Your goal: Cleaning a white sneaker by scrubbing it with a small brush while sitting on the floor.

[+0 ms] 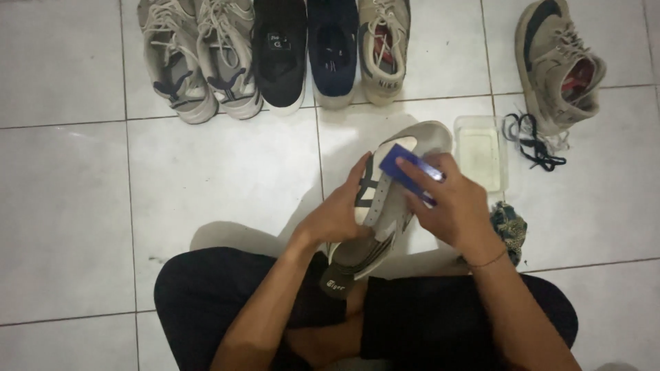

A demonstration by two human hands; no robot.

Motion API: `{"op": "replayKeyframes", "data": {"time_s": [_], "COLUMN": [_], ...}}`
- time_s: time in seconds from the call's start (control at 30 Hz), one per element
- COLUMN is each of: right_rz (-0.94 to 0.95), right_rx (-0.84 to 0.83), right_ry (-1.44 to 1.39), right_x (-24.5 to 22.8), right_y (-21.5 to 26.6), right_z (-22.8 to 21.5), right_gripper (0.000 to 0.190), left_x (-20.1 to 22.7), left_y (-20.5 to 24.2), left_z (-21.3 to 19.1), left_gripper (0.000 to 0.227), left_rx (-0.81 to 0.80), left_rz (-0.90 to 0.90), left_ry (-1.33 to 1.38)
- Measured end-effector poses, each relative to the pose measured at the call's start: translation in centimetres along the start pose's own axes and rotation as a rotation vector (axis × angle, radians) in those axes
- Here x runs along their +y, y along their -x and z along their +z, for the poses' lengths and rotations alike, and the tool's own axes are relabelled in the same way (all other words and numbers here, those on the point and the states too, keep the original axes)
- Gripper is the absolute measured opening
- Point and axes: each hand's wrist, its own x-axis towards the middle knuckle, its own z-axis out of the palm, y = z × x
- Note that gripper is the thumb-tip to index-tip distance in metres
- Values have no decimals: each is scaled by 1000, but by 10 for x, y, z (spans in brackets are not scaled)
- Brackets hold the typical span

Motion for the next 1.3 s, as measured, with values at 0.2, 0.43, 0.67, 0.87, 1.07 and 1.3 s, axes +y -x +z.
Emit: {"op": "replayKeyframes", "data": {"time_s": [0.2,0.43,0.67,0.87,1.07,1.3], "right_rz": [-195,-263,7,230,118,115], "right_rx": [-260,-219,83,-121,44,22], "right_ry": [-55,-142,-49,-101,-99,-181], "right_x": [2,-17,-9,-6,-6,-12], "right_y": [16,11,15,4,3,2], "right_z": [7,-15,4,2,1,14], "right_gripper": [55,52,54,57,53,50], "left_x": [-32,-3,-17,-12,-1,11], "left_y": [0,1,-6,-3,-3,1], "left_z": [4,-2,5,9,12,26], "left_gripper": [127,122,122,123,120,116], "left_rx": [-99,-47,0,17,28,105], "left_rz": [46,104,52,56,-3,-58], "left_ry": [-2,3,16,38,-55,-185]}}
